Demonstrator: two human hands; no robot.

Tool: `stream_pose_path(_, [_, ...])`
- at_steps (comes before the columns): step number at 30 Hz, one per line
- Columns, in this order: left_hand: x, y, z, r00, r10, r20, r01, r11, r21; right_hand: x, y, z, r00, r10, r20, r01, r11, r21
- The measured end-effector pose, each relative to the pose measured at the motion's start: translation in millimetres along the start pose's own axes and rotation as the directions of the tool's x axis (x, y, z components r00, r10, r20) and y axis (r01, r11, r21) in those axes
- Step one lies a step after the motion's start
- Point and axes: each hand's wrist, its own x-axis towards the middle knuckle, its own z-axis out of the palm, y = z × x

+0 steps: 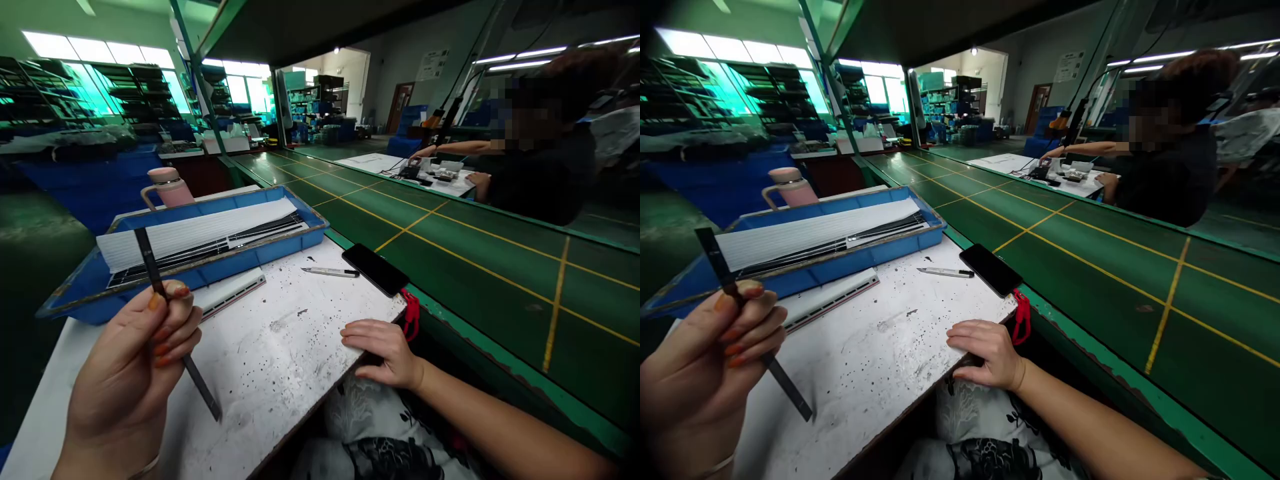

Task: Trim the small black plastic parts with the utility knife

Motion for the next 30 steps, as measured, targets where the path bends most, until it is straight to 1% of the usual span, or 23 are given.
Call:
stream_pose_path(2, [-4.6,1.3,-1.9,1.000,0.005,-0.020,-0.006,1.000,-0.031,17.1,4.0,-8.9,0.994,0.107,0.000,-0.107,0.993,-0.045])
stream_pose_path(3, [-6.8,2.8,-2.0,0.999,0.005,-0.033,-0.006,0.999,-0.039,28.8,8.3,-12.8,0.984,0.177,-0.005,-0.177,0.981,-0.084])
stream_pose_path(5, [-9.9,6.8,-1.0,0.998,-0.001,-0.059,-0.001,1.000,-0.024,56.2,20.7,-16.2,0.949,0.316,-0.009,-0.313,0.935,-0.168])
stream_pose_path(6, [-10.6,8.9,-0.4,0.998,-0.001,-0.067,0.001,1.000,0.000,70.3,28.2,-15.0,0.928,0.373,0.013,-0.362,0.909,-0.205])
stream_pose_path(9, [-8.5,14.1,-1.1,0.996,0.056,-0.069,-0.046,0.989,0.137,105.6,49.4,-0.1,0.852,0.510,0.114,-0.461,0.837,-0.295])
stream_pose_path(11, [-6.5,17.5,-3.4,0.990,0.129,-0.054,-0.112,0.962,0.248,120.3,57.8,13.3,0.797,0.577,0.178,-0.502,0.797,-0.335])
stream_pose_path(13, [-7.9,22.4,-5.0,0.985,0.164,-0.053,-0.131,0.913,0.387,128.5,60.4,22.4,0.755,0.617,0.222,-0.530,0.774,-0.348])
stream_pose_path(14, [-10.9,25.5,-4.8,0.984,0.169,-0.058,-0.120,0.865,0.488,130.7,60.0,24.0,0.740,0.628,0.240,-0.541,0.769,-0.342])
stream_pose_path(15, [-15.6,28.9,-3.6,0.987,0.149,-0.060,-0.084,0.796,0.599,132.0,58.6,23.4,0.729,0.634,0.257,-0.552,0.767,-0.328])
stream_pose_path(16, [-22.1,32.0,-1.5,0.992,0.120,-0.045,-0.054,0.710,0.703,132.3,56.1,20.9,0.721,0.638,0.271,-0.563,0.767,-0.307])
stream_pose_path(18, [-39.7,35.6,4.8,0.999,0.041,-0.003,-0.018,0.503,0.864,130.1,46.8,12.4,0.712,0.633,0.304,-0.589,0.774,-0.233])
stream_pose_path(19, [-50.0,35.3,8.4,1.000,-0.009,0.007,-0.002,0.412,0.911,127.5,39.0,7.6,0.711,0.632,0.308,-0.606,0.773,-0.187])
stream_pose_path(20, [-61.0,33.4,11.8,0.998,-0.059,0.010,0.011,0.341,0.940,124.1,29.0,3.1,0.712,0.626,0.318,-0.622,0.772,-0.127])
stream_pose_path(22, [-83.2,24.9,17.2,0.989,-0.149,0.012,0.027,0.261,0.965,115.5,2.2,-3.4,0.723,0.582,0.371,-0.635,0.772,0.027])
stream_pose_path(23, [-93.8,19.0,19.1,0.984,-0.179,0.009,0.034,0.237,0.971,110.9,-13.5,-5.2,0.724,0.545,0.423,-0.647,0.749,0.141])
stream_pose_path(24, [-103.8,12.4,20.7,0.981,-0.196,0.006,0.038,0.219,0.975,106.5,-29.6,-6.2,0.701,0.489,0.520,-0.700,0.614,0.366])
stream_pose_path(25, [-112.9,5.8,22.0,0.979,-0.201,-0.001,0.043,0.206,0.978,102.5,-45.2,-6.3,0.657,0.435,0.615,-0.751,0.445,0.488])
stream_pose_path(26, [-121.0,-0.7,23.2,0.980,-0.198,-0.010,0.050,0.198,0.979,98.9,-59.4,-5.7,0.630,0.391,0.671,-0.777,0.330,0.537])
stream_pose_path(27, [-128.1,-6.7,24.4,0.981,-0.192,-0.012,0.050,0.194,0.980,95.7,-71.5,-4.6,0.618,0.351,0.704,-0.786,0.251,0.565])
stream_pose_path(28, [-134.1,-12.1,25.7,0.984,-0.180,-0.009,0.044,0.190,0.981,92.7,-81.2,-3.0,0.611,0.315,0.726,-0.791,0.198,0.579])
stream_pose_path(30, [-143.0,-21.1,28.0,0.988,-0.153,0.010,0.017,0.176,0.984,87.2,-93.5,0.9,0.611,0.285,0.739,-0.787,0.121,0.604])
